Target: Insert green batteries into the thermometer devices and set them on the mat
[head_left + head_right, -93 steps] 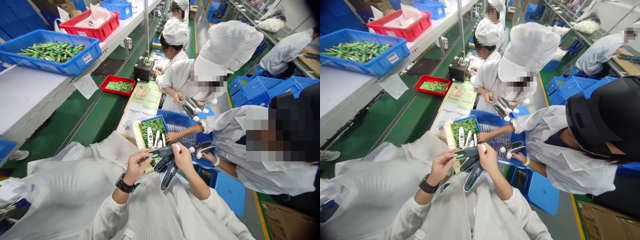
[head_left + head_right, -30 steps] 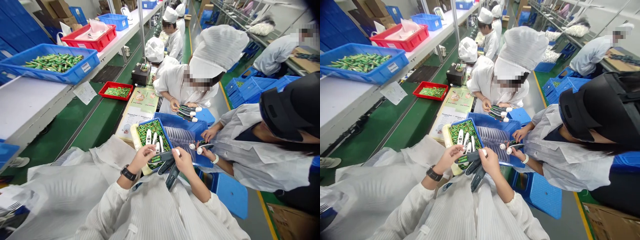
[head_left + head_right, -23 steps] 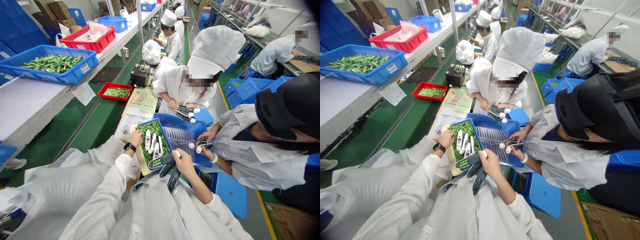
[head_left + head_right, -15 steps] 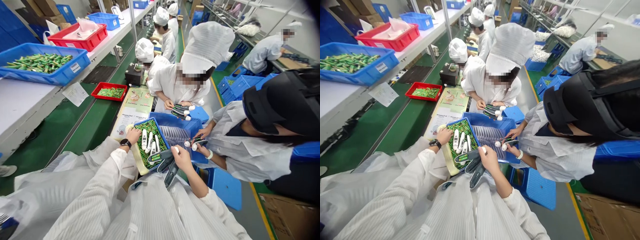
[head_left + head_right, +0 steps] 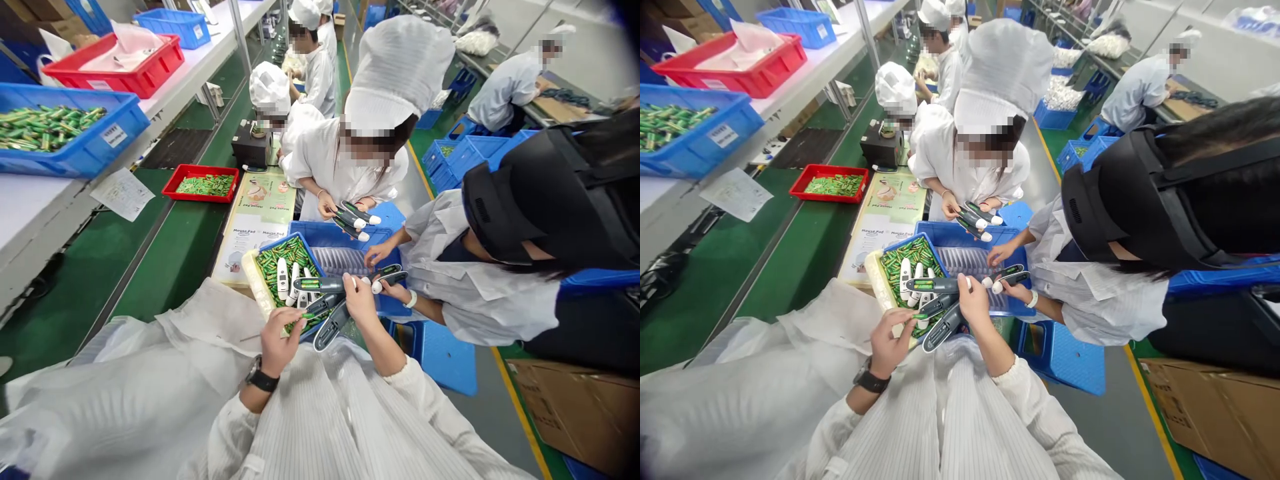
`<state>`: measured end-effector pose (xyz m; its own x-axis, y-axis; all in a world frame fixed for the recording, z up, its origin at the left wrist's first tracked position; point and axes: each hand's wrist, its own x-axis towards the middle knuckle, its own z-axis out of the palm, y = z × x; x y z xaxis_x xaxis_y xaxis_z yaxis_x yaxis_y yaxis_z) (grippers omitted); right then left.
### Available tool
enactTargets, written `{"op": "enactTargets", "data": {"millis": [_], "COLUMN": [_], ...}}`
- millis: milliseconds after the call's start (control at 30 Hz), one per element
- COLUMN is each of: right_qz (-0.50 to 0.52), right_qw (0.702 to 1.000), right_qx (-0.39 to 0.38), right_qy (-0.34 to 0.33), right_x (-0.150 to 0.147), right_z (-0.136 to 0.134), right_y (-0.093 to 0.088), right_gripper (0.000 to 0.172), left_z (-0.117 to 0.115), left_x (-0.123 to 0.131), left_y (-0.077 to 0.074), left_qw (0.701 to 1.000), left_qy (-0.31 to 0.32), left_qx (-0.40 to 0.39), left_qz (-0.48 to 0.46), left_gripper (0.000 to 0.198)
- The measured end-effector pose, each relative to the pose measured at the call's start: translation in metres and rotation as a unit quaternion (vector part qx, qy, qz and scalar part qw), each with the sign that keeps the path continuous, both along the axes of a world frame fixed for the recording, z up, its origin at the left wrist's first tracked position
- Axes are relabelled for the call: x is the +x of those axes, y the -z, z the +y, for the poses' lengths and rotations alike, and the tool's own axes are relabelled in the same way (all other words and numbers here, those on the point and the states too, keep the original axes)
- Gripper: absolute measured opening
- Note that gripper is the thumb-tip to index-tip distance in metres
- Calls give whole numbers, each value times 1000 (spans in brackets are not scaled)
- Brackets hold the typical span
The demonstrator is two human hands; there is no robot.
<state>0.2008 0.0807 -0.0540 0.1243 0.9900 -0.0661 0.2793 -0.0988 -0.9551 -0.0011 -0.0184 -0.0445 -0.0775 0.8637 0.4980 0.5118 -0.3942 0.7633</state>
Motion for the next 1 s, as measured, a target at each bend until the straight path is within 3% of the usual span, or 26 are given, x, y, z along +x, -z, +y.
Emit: {"op": "enactTargets", "data": {"millis": [200,467,700,1000], "right_qz": [17,32,23,19], "right_qw": [999,999,999,1000], "right_qx": [8,13,30,12], "right_qy": [-31,-10,-12,-3], "right_x": [-10,-10,-13,-13], "right_z": [-7,-10,-13,-13], "right_y": [-13,-12,-17,-4], "right_gripper": [50,51,50,52], "left_z": [8,3,2,1], "left_x": [10,8,12,-8], "left_y": [2,17,14,37], "left_qw": [993,999,1000,977], "left_qy": [16,14,2,85], "left_qx": [63,11,10,68], "left_qz": [103,32,20,181], "left_gripper": [23,4,4,18]}}
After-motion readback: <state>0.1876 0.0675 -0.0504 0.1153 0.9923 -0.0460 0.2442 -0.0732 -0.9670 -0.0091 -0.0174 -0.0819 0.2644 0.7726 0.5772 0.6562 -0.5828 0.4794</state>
